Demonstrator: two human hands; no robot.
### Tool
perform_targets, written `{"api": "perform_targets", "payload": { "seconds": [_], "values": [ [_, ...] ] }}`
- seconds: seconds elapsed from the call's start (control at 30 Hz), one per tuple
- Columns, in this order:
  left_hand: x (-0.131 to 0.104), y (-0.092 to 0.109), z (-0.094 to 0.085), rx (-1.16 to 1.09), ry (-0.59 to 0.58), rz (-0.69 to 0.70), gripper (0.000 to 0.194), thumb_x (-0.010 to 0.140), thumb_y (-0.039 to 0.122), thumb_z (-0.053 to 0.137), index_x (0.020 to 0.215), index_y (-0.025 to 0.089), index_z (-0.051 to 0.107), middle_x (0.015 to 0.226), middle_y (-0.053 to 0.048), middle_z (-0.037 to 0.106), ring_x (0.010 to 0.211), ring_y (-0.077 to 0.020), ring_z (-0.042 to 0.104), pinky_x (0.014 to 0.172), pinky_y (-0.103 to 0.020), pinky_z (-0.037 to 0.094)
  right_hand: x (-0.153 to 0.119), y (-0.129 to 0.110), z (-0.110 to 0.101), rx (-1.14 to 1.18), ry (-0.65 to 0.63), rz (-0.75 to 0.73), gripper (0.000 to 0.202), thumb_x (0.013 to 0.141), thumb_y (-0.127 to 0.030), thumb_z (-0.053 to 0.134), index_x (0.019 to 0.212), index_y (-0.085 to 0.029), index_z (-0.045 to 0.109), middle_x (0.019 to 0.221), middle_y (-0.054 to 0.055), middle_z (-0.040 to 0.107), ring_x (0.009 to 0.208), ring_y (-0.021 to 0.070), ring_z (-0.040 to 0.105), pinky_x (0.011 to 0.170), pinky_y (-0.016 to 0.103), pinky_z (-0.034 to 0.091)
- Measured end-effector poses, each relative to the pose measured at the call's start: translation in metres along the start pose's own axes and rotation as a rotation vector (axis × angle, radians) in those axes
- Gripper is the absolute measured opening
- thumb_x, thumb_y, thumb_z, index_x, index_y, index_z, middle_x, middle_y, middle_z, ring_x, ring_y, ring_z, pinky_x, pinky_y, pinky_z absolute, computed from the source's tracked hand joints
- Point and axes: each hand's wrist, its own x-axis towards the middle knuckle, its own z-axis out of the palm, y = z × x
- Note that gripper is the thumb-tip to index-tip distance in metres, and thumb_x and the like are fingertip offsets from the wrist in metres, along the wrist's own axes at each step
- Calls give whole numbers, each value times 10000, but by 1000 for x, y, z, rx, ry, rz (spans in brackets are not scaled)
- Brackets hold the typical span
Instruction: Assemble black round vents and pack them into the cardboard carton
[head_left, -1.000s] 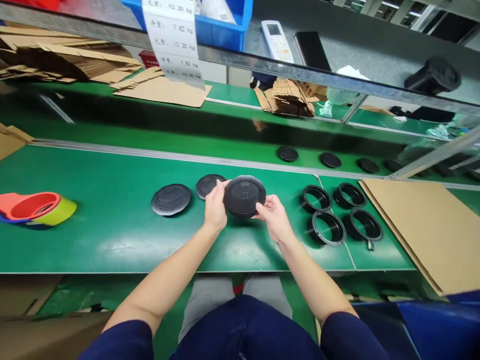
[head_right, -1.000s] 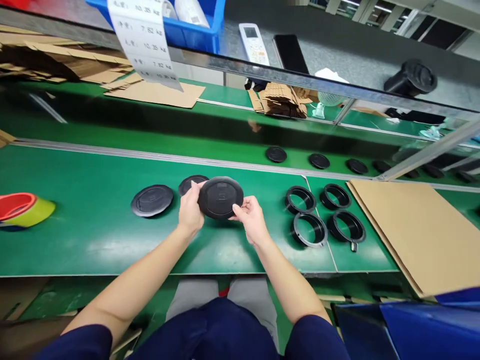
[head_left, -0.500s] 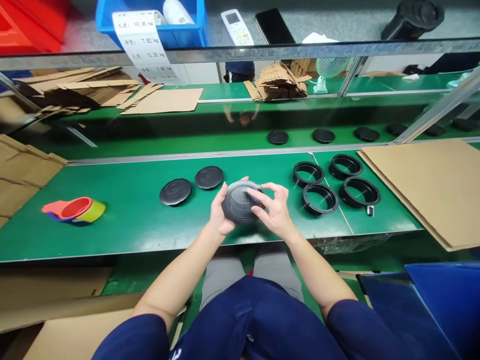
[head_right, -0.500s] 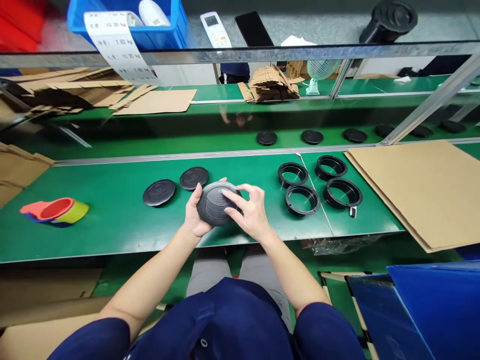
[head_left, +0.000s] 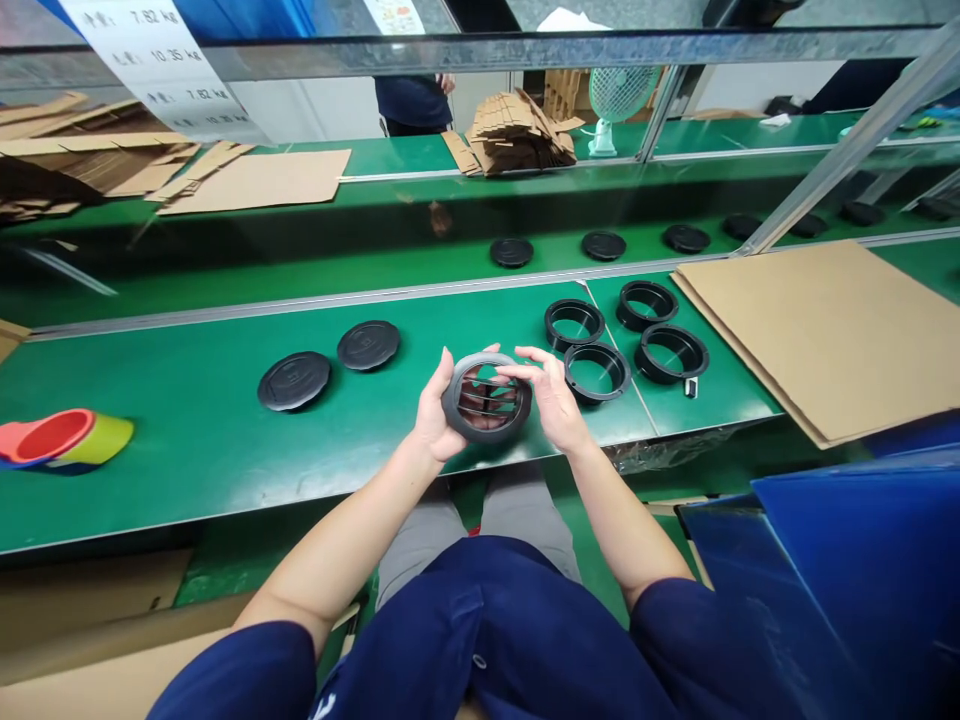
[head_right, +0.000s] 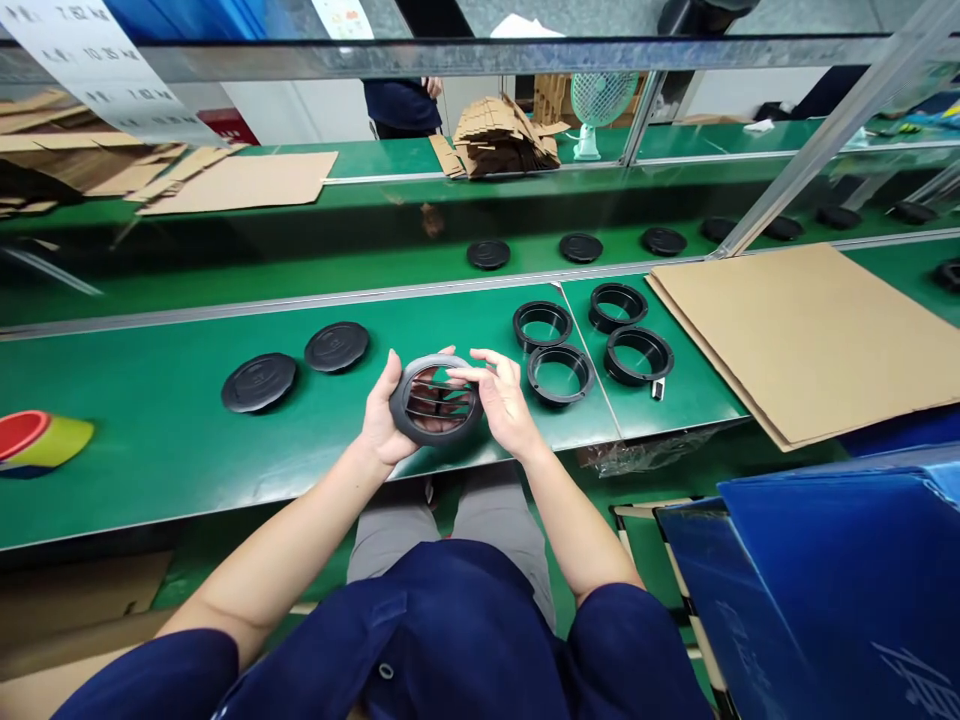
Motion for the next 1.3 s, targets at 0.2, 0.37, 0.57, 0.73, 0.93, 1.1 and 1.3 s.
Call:
{"api": "perform_targets", "payload": {
  "seconds": [0.2, 0.37, 0.57, 0.73, 0.93, 1.1, 1.3],
  "values": [
    [14, -8, 8, -60, -10, -101, 694, 963, 702, 474, 1439, 205, 565, 1175, -153, 729, 1088, -361, 701, 960, -588, 548, -11, 6, -17, -98, 62, -4, 706, 1085, -592, 110, 1327, -262, 685, 1406, 89, 557, 1383, 247, 440, 1189, 471, 379],
    [24, -16, 17, -143, 76, -84, 596, 1018, 611, 435, 1307, 134, 644, 1082, -126, 756, 950, -255, 736, 922, -410, 594, -22, 11, -18, -461, -130, -263, 787, 994, -769, 262, 1447, -219, 597, 1557, 119, 444, 1485, 335, 289, 1255, 575, 244],
    [32, -27, 24, -120, 100, -98, 578, 1016, 579, 451, 1294, 116, 656, 1120, -138, 753, 1051, -289, 720, 972, -430, 584, -30, 16, -32, -595, -173, -254, 694, 984, -714, 455, 1451, -220, 592, 1625, 142, 338, 1511, 343, 234, 1245, 574, 262],
    [29, -25, 32, -86, 82, -162, 561, 1009, 595, 462, 1293, 156, 662, 1084, -119, 761, 1007, -295, 731, 953, -483, 586, -26, 27, -42, -457, -53, -133, 597, 1070, -602, 296, 1357, -234, 669, 1580, 100, 399, 1490, 306, 270, 1235, 536, 300],
    [25, -26, 27, -45, 117, -248, 580, 955, 662, 524, 1182, 159, 702, 1008, -133, 764, 943, -337, 735, 926, -569, 569, -17, 37, -36, -304, -111, -115, 667, 1069, -629, 231, 1160, -227, 755, 1497, 75, 520, 1445, 284, 335, 1231, 505, 315],
    [26, -25, 28, -94, 102, -233, 580, 981, 649, 471, 1227, 170, 688, 1030, -126, 761, 949, -333, 734, 905, -570, 577, -14, 28, -37, -260, -99, -35, 706, 1067, -640, 172, 1204, -246, 741, 1503, 72, 511, 1449, 280, 351, 1226, 527, 316],
    [30, -23, 29, -159, 151, -175, 547, 1015, 586, 444, 1164, 128, 701, 1044, -138, 760, 990, -297, 731, 913, -472, 600, -24, 15, -39, -394, -158, -154, 837, 1003, -760, 141, 1479, -209, 552, 1577, 124, 418, 1502, 311, 288, 1245, 555, 273]
  ]
}}
